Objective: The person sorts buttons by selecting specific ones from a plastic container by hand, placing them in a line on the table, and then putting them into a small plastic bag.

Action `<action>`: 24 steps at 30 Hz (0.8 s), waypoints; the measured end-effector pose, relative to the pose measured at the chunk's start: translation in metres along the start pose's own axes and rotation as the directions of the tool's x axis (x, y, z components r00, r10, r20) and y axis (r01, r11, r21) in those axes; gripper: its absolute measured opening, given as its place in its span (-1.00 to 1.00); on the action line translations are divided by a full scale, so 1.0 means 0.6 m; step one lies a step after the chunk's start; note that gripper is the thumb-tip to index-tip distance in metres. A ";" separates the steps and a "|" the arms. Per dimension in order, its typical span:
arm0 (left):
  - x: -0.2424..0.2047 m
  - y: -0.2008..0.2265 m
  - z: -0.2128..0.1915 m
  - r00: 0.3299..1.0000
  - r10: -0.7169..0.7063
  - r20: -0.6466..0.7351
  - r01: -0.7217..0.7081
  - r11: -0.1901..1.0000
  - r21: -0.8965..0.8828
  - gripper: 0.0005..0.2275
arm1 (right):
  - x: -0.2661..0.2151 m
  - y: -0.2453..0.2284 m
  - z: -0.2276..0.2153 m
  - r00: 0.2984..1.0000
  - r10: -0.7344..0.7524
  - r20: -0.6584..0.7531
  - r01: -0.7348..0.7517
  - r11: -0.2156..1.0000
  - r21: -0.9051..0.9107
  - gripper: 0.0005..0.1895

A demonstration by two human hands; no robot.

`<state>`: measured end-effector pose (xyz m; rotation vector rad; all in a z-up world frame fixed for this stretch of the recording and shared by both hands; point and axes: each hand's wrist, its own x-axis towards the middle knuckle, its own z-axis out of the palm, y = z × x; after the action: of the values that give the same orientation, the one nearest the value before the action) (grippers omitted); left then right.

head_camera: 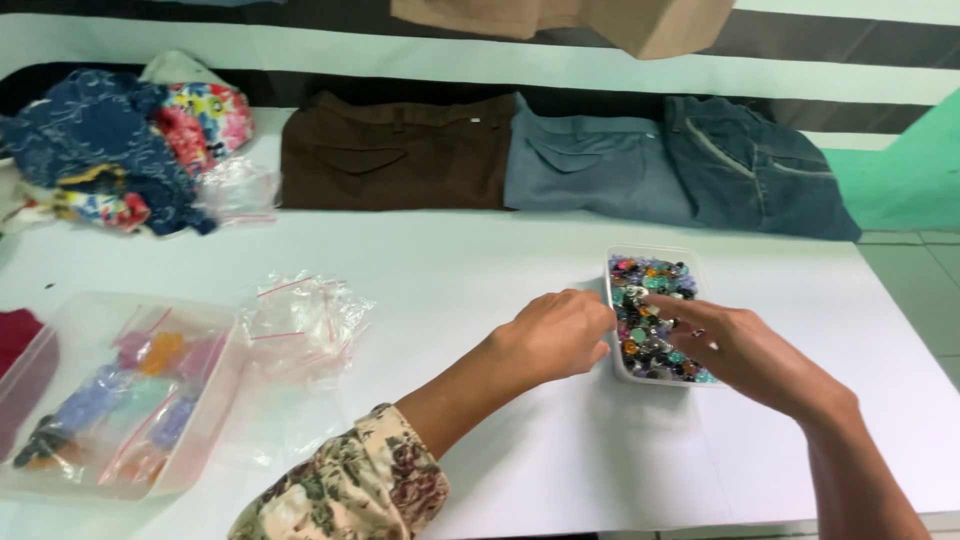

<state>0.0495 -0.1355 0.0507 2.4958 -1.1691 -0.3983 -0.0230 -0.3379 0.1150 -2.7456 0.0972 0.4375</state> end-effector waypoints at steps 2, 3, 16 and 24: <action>0.078 0.013 0.031 1.000 0.020 -0.009 -0.020 0.999 0.030 -0.95 | 0.014 0.069 -0.007 0.992 -0.045 -0.121 0.048 0.999 0.017 -0.44; 0.115 0.020 0.046 0.999 0.024 -0.025 -0.023 0.998 0.056 -0.88 | 0.020 0.101 -0.010 0.967 -0.103 -0.234 0.111 0.994 0.020 -0.50; 0.256 -0.027 0.114 0.987 -0.088 -0.131 0.097 0.993 0.063 -0.83 | 0.166 0.145 0.064 0.919 -0.295 -0.262 0.309 0.951 0.013 -0.50; 0.188 -0.005 0.088 1.000 -0.009 0.005 0.009 0.999 -0.038 -0.87 | 0.121 0.153 0.059 0.934 -0.342 -0.105 0.344 0.939 -0.004 -0.49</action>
<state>0.1001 -0.2319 -0.0093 2.4699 -1.1422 -0.4252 0.0248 -0.4118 0.0301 -2.6929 -0.3479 0.1955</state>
